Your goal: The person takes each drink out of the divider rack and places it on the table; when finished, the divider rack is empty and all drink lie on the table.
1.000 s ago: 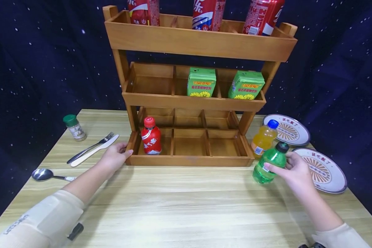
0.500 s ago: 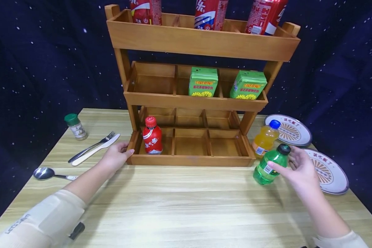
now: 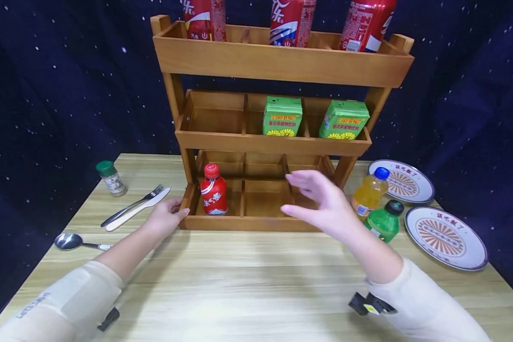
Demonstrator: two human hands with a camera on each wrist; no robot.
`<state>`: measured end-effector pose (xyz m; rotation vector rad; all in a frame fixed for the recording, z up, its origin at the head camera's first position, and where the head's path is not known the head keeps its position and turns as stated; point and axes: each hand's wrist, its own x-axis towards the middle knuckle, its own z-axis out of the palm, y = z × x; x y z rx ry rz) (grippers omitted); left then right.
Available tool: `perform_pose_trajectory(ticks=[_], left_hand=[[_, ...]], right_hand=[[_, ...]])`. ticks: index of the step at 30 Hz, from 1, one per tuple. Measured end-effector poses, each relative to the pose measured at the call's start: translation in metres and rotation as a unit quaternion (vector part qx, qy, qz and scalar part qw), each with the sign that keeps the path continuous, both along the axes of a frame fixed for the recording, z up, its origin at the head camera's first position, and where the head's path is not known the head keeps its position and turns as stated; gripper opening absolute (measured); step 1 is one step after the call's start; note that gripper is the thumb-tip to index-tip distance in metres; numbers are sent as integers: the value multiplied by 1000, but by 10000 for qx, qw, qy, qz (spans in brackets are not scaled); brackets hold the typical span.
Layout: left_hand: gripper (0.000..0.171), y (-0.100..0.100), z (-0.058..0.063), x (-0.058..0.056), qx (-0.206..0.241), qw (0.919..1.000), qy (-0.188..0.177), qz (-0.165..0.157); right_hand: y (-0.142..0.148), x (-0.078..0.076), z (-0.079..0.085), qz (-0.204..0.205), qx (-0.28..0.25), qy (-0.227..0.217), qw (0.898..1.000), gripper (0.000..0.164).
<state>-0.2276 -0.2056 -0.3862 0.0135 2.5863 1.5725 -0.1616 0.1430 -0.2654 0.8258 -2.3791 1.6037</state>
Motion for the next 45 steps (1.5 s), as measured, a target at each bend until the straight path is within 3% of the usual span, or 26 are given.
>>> perform_pose_trajectory(ticks=[3, 7, 11, 17, 25, 32, 38, 45], left_hand=[[50, -1, -2, -1, 44, 10000, 15, 36], [50, 0, -2, -2, -1, 10000, 12, 56], [50, 1, 0, 0, -57, 10000, -27, 36], [49, 1, -1, 1, -69, 10000, -29, 36], [50, 1, -1, 1, -12, 10000, -52, -19], [51, 0, 0, 0, 40, 10000, -76, -29], [51, 0, 0, 1, 130, 9997, -169, -89], [51, -1, 0, -1, 172, 9996, -179, -97]], right_hand=[[-40, -32, -19, 263, 569, -443, 9970, 66], [-82, -75, -55, 333, 915, -924, 9909, 87], [-113, -92, -73, 118, 944, -1213, 9880, 92], [-137, -105, -92, -34, 646, -1330, 9890, 76], [-146, -106, -107, -317, 449, -1028, 9932, 61], [-143, -104, -110, -503, -211, -716, 9959, 54], [-105, -91, -82, -273, -1052, -610, 9922, 55], [-26, -48, -45, -418, -1272, -785, 9879, 54]])
